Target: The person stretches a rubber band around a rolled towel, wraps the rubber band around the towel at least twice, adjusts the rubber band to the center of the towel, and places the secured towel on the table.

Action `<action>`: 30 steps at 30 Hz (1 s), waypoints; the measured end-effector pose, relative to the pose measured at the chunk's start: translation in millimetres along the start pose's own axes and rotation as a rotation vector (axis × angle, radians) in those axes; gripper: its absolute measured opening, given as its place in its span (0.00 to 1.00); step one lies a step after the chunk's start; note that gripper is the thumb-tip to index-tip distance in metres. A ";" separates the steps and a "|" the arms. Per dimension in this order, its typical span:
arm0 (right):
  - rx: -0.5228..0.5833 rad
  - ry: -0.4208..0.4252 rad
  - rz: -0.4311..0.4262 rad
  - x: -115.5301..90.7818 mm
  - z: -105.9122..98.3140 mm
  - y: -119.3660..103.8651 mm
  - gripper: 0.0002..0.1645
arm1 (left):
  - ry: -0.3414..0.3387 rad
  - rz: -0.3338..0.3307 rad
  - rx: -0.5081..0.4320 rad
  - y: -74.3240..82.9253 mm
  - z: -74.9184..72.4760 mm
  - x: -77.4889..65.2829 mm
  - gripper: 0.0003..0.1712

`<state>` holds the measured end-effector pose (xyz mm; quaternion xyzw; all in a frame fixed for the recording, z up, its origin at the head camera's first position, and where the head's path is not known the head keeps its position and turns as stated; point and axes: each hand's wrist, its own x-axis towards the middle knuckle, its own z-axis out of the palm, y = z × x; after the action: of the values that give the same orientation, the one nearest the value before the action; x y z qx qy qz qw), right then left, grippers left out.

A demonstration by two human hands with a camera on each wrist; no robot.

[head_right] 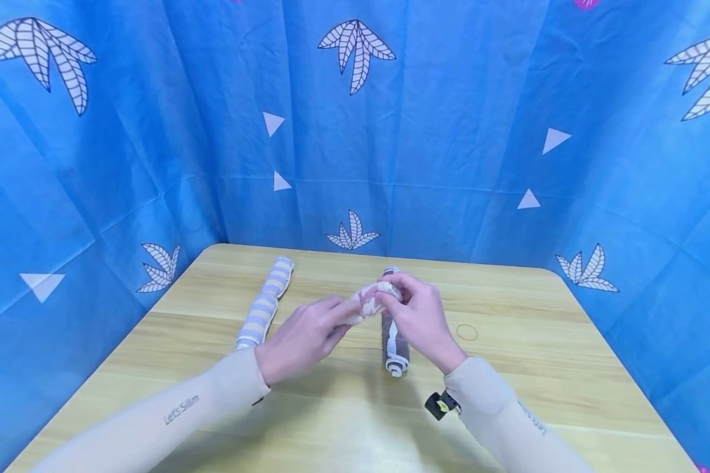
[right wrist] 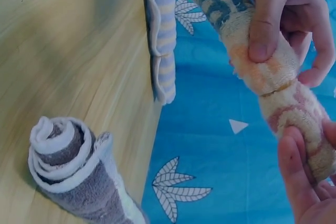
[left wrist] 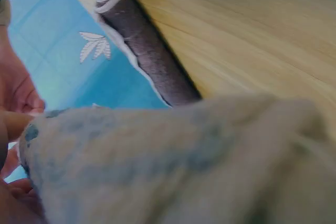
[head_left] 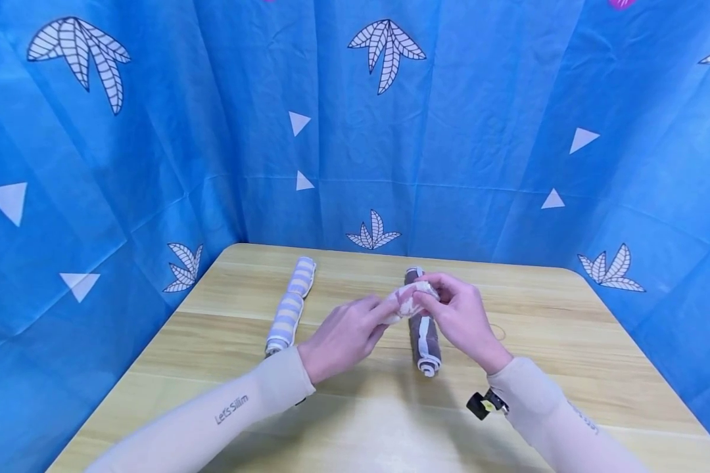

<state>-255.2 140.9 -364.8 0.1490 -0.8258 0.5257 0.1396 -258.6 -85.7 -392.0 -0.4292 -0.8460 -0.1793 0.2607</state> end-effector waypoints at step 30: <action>0.069 -0.075 0.181 3.6 -0.2 -2.0 0.14 | -0.095 -0.038 0.055 13.0 -13.7 -6.9 0.06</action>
<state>-257.7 139.9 -361.7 0.0980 -0.8220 0.5583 0.0551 -240.6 -89.9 -384.1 -0.4138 -0.8700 -0.1401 0.2285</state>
